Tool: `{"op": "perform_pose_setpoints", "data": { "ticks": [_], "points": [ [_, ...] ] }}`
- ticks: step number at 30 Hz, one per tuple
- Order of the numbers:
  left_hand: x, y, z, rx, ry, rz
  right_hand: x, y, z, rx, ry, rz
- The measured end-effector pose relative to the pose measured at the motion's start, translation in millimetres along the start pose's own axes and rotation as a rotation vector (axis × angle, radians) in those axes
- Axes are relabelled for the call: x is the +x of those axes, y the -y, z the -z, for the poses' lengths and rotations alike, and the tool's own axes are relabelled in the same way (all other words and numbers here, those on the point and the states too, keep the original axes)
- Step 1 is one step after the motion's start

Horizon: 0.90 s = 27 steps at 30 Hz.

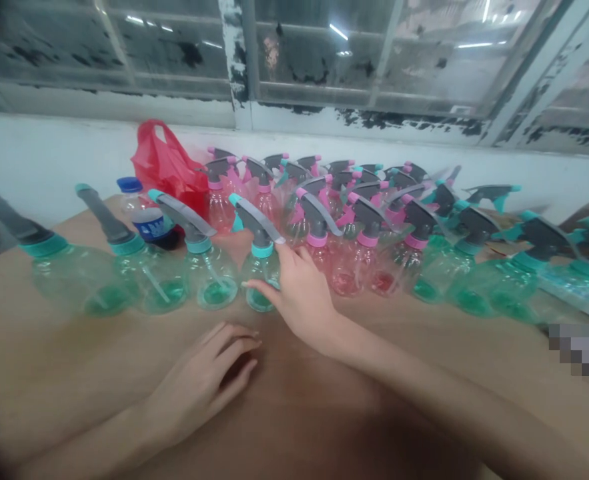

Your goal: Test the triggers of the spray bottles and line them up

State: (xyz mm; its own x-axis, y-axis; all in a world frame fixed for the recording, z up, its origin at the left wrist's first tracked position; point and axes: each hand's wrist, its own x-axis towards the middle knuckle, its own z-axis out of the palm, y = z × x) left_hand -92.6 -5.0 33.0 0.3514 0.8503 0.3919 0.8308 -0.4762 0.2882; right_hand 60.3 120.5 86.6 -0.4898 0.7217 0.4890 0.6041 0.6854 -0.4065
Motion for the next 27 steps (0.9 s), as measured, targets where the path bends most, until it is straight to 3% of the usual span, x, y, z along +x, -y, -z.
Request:
{"op": "perform_pose_setpoints", "data": {
  "ticks": [6, 12, 16, 20, 27],
  "points": [
    [-0.3, 1.2, -1.5, 0.001, -0.009, 0.013, 4.7, -3.5, -6.3, 0.053, -0.042, 0.068],
    [1.7, 0.3, 1.0, 0.008, -0.003, 0.013, -18.2, -14.8, 5.8, 0.178, -0.038, 0.152],
    [1.6, -0.3, 2.2, -0.001, -0.001, 0.02, -36.2, -35.3, 29.0, 0.217, -0.093, 0.089],
    [2.1, 2.1, 1.9, 0.025, -0.036, 0.003, -37.5, -57.9, 46.5, 0.171, -0.189, -0.047],
    [13.5, 10.2, -7.0, 0.282, -0.044, 0.028, -21.1, -59.4, 45.2, 0.099, -0.159, -0.161]
  ]
}}
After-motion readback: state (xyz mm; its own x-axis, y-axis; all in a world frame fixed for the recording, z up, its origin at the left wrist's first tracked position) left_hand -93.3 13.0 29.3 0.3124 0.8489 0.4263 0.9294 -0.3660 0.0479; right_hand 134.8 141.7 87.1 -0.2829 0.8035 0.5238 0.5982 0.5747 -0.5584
